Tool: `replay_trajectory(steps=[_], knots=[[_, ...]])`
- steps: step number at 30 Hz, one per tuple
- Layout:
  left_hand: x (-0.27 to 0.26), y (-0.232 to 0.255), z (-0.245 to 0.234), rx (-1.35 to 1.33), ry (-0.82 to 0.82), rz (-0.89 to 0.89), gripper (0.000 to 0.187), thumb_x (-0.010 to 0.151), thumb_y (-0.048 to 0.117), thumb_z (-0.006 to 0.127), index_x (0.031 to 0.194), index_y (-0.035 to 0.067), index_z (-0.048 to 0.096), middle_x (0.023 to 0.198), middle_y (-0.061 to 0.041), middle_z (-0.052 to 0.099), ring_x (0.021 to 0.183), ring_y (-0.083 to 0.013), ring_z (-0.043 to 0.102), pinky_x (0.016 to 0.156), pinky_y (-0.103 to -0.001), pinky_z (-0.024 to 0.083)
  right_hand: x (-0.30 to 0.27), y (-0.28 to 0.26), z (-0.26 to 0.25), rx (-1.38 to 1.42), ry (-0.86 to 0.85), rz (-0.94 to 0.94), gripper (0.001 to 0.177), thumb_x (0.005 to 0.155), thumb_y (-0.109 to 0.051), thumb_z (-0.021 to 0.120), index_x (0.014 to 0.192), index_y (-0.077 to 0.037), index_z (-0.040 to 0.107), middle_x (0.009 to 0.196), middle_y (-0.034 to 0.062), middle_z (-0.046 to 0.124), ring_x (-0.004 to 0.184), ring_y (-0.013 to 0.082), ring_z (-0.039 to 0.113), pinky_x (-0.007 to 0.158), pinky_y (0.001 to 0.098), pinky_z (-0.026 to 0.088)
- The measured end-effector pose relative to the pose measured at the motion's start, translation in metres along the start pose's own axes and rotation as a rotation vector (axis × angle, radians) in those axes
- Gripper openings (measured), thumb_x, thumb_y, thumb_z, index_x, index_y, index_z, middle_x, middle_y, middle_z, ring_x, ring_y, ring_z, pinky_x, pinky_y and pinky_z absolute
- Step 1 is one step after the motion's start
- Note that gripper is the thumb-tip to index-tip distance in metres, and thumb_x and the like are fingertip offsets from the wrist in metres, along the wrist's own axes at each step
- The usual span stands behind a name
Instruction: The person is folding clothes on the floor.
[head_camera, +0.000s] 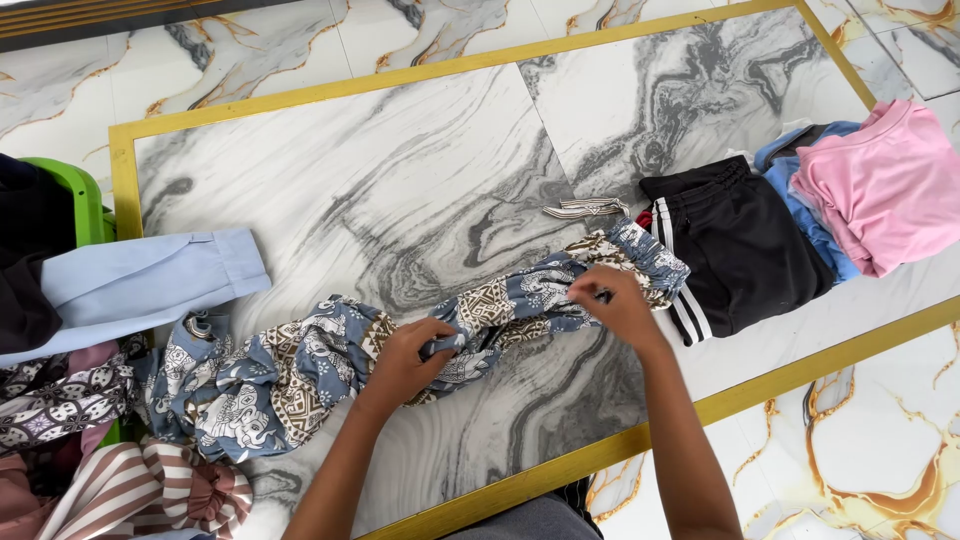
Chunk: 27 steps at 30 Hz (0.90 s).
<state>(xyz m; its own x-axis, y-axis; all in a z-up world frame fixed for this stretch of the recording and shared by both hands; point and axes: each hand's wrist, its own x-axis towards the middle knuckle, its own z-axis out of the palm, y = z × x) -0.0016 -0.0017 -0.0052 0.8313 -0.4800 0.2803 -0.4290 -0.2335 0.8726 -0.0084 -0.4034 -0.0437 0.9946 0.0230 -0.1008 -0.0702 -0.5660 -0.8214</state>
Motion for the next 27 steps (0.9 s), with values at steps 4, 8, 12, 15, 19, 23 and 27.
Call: replay_trajectory(steps=[4, 8, 12, 15, 19, 23, 27], knots=[[0.0, 0.002, 0.001, -0.043, 0.018, -0.152, 0.022, 0.087, 0.01, 0.076, 0.107, 0.003, 0.07, 0.098, -0.009, 0.074, 0.086, -0.024, 0.073, 0.075, -0.036, 0.056, -0.013, -0.093, 0.025, -0.384, 0.044, -0.328, 0.043, 0.074, -0.029, 0.088, 0.112, -0.014, 0.076, 0.117, 0.0044, 0.067, 0.114, 0.0238, 0.057, 0.097, 0.0448, 0.03], [-0.002, 0.005, -0.001, -0.053, 0.109, 0.002, 0.02, 0.091, 0.013, 0.075, 0.106, 0.001, 0.07, 0.104, -0.011, 0.072, 0.091, -0.0262, 0.072, 0.081, -0.035, 0.056, -0.007, -0.073, 0.027, -0.437, 0.14, -0.343, 0.021, 0.082, -0.014, 0.08, 0.102, -0.016, 0.077, 0.115, 0.0018, 0.073, 0.117, 0.0219, 0.062, 0.101, 0.0436, 0.031], [-0.003, 0.012, -0.01, 0.068, 0.175, 0.025, 0.022, 0.096, 0.02, 0.076, 0.11, 0.005, 0.072, 0.111, -0.008, 0.071, 0.098, -0.025, 0.072, 0.086, -0.035, 0.058, -0.008, -0.068, 0.0, 0.021, 0.166, -0.375, 0.021, 0.093, -0.006, 0.07, 0.111, -0.015, 0.073, 0.116, -0.0003, 0.076, 0.11, 0.0172, 0.071, 0.099, 0.0368, 0.05], [-0.001, 0.027, -0.015, 0.213, 0.031, -0.065, 0.043, 0.085, 0.033, 0.08, 0.118, 0.007, 0.07, 0.123, -0.011, 0.066, 0.111, -0.0301, 0.064, 0.089, -0.04, 0.053, -0.021, -0.09, -0.014, -0.109, 0.242, -0.507, 0.021, 0.09, 0.004, 0.068, 0.109, -0.005, 0.071, 0.111, 0.0076, 0.075, 0.106, 0.0225, 0.07, 0.098, 0.0397, 0.045], [-0.023, -0.014, -0.012, 0.551, -0.058, -0.144, 0.047, 0.084, 0.043, 0.078, 0.12, 0.013, 0.071, 0.129, -0.006, 0.064, 0.124, -0.0272, 0.056, 0.104, -0.045, 0.039, -0.024, -0.044, -0.022, 0.169, 0.24, -0.367, 0.017, 0.099, 0.002, 0.063, 0.114, -0.004, 0.068, 0.102, 0.0024, 0.07, 0.095, 0.0117, 0.067, 0.083, 0.0291, 0.053], [-0.032, 0.006, -0.037, 0.641, -0.032, -0.325, 0.073, 0.071, 0.062, 0.08, 0.121, 0.01, 0.068, 0.126, -0.006, 0.061, 0.122, -0.0256, 0.05, 0.101, -0.045, 0.03, -0.018, -0.044, -0.026, 0.145, 0.349, -0.206, 0.015, 0.101, 0.001, 0.061, 0.114, -0.002, 0.067, 0.094, 0.0002, 0.064, 0.08, 0.0048, 0.052, 0.07, 0.0242, 0.042], [-0.042, 0.026, -0.058, 0.767, 0.011, -0.402, 0.078, 0.065, 0.06, 0.081, 0.122, 0.011, 0.068, 0.119, -0.003, 0.062, 0.116, -0.0264, 0.05, 0.097, -0.047, 0.029, 0.0, -0.047, -0.016, 0.07, 0.421, -0.106, 0.015, 0.103, 0.0, 0.063, 0.116, -0.002, 0.07, 0.084, 0.0017, 0.059, 0.074, 0.0062, 0.045, 0.066, 0.0255, 0.037]])
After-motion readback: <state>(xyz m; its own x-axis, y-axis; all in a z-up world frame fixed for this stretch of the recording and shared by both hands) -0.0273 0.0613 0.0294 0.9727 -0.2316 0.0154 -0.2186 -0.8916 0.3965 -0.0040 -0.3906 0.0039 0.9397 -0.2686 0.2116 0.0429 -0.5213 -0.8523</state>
